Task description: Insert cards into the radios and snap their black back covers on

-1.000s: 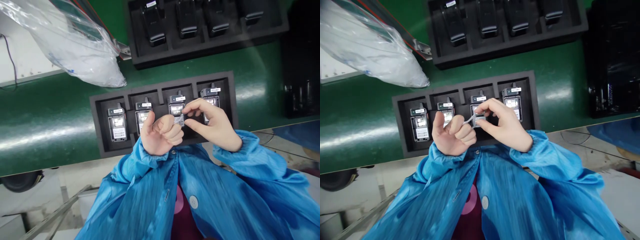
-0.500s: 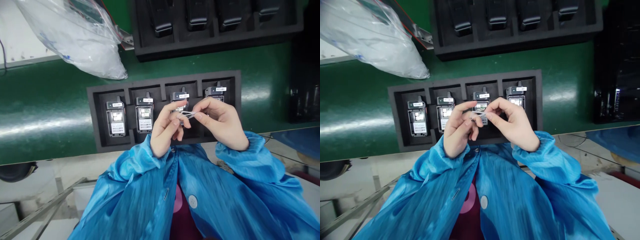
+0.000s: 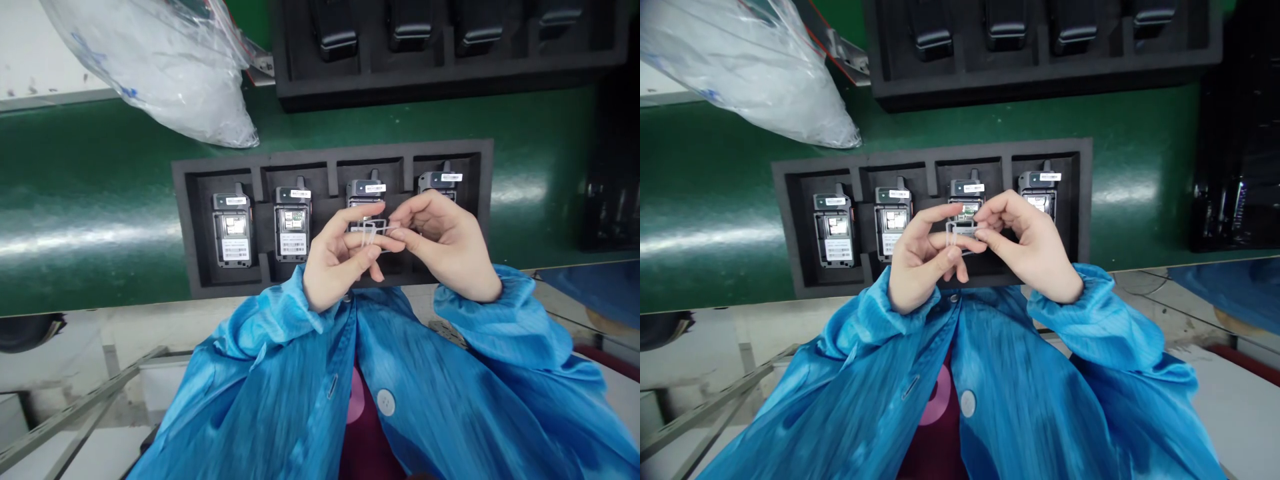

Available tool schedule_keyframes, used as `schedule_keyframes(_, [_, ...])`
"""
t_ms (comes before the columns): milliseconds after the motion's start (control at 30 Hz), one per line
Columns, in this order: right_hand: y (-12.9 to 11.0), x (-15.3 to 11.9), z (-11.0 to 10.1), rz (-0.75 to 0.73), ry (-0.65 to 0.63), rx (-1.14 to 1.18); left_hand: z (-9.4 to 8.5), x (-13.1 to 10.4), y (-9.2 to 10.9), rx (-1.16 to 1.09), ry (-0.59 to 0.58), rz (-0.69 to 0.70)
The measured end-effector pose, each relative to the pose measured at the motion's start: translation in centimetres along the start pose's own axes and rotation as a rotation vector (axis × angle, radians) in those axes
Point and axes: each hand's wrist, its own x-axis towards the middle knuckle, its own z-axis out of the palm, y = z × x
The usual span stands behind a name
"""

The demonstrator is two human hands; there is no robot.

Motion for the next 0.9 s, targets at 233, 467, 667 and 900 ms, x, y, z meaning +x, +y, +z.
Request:
schedule_keyframes(233, [-0.1,-0.5,-0.8,0.011,0.053,-0.190,-0.3,0.4,-0.7,0.006,0.125,-0.015])
schedule_keyframes(467, [-1.4,-1.3,-3.9,-0.152,0.122,-0.372,0.3,2.0,-0.9,-0.105,0.183,-0.162])
schedule_keyframes(667, [0.3,-1.5,-8.4,-0.082,0.318,-0.621,1.3,3.8,0.1,-0.253,0.192,-0.241])
schedule_keyframes(900, [2.8,-0.8,-8.2,-0.009,0.198,-0.522,2.0,4.1,1.1,0.763,-0.082,0.002])
